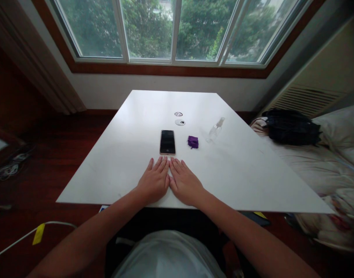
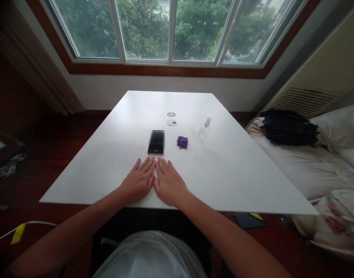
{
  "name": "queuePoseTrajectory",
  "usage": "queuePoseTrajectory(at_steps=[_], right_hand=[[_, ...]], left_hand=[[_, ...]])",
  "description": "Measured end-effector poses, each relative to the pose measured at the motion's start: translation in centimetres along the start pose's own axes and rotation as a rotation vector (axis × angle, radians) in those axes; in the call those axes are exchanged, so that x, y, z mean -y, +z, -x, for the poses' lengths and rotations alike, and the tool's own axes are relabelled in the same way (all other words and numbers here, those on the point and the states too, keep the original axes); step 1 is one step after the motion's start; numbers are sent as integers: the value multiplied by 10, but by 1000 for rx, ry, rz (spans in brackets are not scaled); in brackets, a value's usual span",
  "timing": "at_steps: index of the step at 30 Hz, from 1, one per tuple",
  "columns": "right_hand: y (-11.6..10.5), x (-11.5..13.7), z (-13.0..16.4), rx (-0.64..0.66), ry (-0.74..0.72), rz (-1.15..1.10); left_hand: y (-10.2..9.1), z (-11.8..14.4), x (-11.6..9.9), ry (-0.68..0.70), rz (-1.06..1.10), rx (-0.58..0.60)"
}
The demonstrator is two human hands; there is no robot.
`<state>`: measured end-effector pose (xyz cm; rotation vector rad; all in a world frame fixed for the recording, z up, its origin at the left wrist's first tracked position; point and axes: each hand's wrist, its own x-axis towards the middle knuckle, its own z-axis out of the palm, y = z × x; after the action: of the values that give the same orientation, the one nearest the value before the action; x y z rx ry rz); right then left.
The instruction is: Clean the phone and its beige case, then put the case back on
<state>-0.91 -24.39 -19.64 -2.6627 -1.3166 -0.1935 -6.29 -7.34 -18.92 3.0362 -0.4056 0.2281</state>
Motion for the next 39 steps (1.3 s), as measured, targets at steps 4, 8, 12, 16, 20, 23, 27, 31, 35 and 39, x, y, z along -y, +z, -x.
queuePoseTrajectory(at_steps=[4,8,12,16,20,23,27,31,35,39], right_hand=[[0,0,0,12,17,-4],[0,0,0,9,44,-18],[-3,-2,0,18,52,-27],[-6,-6,0,17,53,-34],[-3,-10,1,-1,72,-21],[0,-12,2,-3,63,-16],[2,-11,2,5,60,-12],[-1,-11,2,21,68,-7],[-3,-10,2,26,67,-7],[3,-9,2,16,70,-21]], left_hand=[[0,0,0,5,1,3],[-1,0,0,-3,8,16],[0,0,0,-8,16,18],[1,-3,-4,-27,10,13],[-1,-7,-9,-35,7,25],[-1,-8,-10,-22,15,42],[0,-8,-9,-26,20,55],[0,-8,-9,-24,17,52],[2,-6,-8,-26,11,44],[8,-7,-9,-27,25,27]])
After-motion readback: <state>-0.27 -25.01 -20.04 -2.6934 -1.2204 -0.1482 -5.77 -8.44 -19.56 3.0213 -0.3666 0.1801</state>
